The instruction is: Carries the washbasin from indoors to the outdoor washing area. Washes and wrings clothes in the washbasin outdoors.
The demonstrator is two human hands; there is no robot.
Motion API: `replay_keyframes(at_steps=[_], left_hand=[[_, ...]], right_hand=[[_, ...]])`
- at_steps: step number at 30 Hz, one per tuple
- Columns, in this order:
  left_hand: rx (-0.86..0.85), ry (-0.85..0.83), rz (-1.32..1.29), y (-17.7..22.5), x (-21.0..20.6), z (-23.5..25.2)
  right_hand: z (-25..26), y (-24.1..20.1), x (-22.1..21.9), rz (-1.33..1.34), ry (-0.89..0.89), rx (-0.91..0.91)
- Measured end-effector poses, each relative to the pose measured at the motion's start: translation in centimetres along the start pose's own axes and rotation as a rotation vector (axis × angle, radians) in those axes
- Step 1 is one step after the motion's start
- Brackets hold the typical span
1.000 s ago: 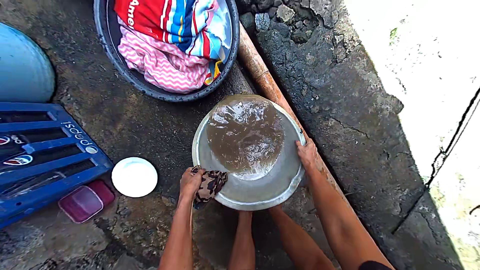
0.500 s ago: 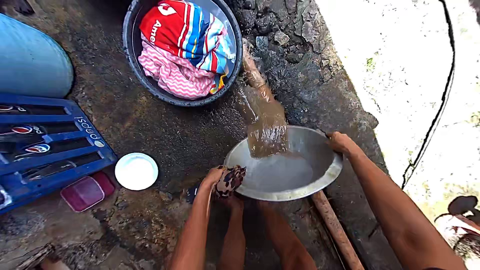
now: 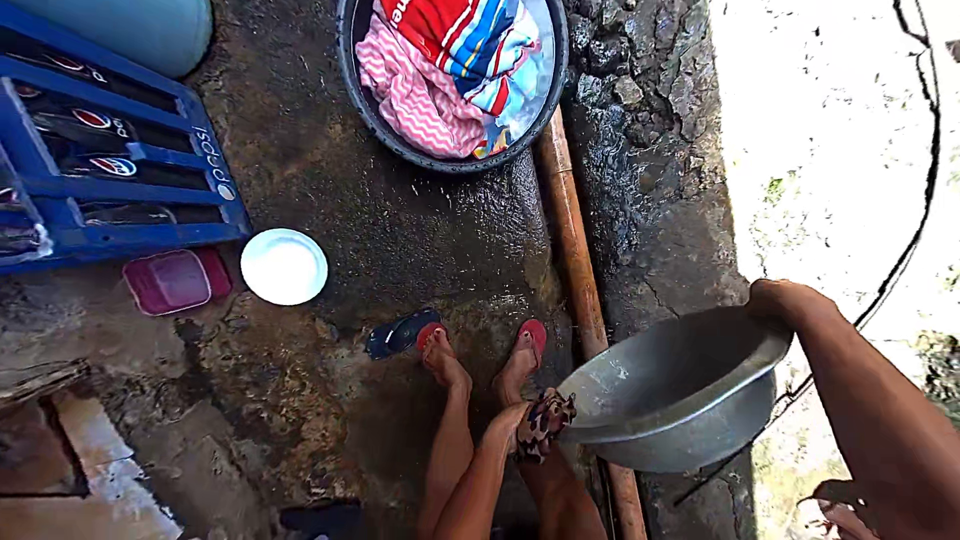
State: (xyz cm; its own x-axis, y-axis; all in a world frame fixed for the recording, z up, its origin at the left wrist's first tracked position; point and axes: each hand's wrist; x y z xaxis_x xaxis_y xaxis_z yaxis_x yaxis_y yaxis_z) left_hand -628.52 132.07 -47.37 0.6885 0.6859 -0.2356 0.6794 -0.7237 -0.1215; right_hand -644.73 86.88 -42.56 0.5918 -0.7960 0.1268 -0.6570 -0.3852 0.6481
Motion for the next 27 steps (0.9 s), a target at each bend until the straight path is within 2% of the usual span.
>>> replay_keyframes(at_steps=[2, 5, 11, 16, 19, 24, 27], left_hand=[[-0.034, 0.05, 0.048, 0.1, 1.2, -0.3], [-0.238, 0.132, 0.264, 2.8, 4.1, -1.3], [-0.533, 0.412, 0.569, 10.2, 13.9, 3.1], [-0.523, 0.591, 0.805, 17.3, 19.6, 6.0], [-0.517, 0.688, 0.84, 19.7, 22.0, 7.6], [-0.509, 0.783, 0.847, 20.7, 24.1, 10.1], [-0.591, 0.927, 0.845, 19.7, 22.3, 10.4]], right_hand=[[0.0, -0.7, -0.4, 0.006, 0.034, 0.073], [-0.6, -2.6, -1.4, 0.138, 0.101, 0.189], [-0.7, -12.6, -3.2, 0.451, 0.147, 0.267], [2.3, -21.9, -5.0, 0.799, 0.034, 0.255], [3.6, -26.4, -6.2, 0.942, -0.029, 0.265], [5.2, -30.5, -9.7, 1.074, 0.102, 0.308], [5.0, -31.4, -12.0, 1.111, 0.19, 0.36]])
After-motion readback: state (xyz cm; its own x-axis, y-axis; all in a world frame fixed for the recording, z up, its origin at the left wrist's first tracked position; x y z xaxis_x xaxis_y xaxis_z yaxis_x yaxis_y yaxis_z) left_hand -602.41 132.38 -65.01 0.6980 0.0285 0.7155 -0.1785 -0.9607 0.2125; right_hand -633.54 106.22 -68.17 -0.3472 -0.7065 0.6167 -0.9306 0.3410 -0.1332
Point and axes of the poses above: each hand's wrist, its own z-axis towards the middle knuckle, its own x-axis out of the back of the hand, y = z × x, and after that the axes turned 9 degrees about -x, right-handed
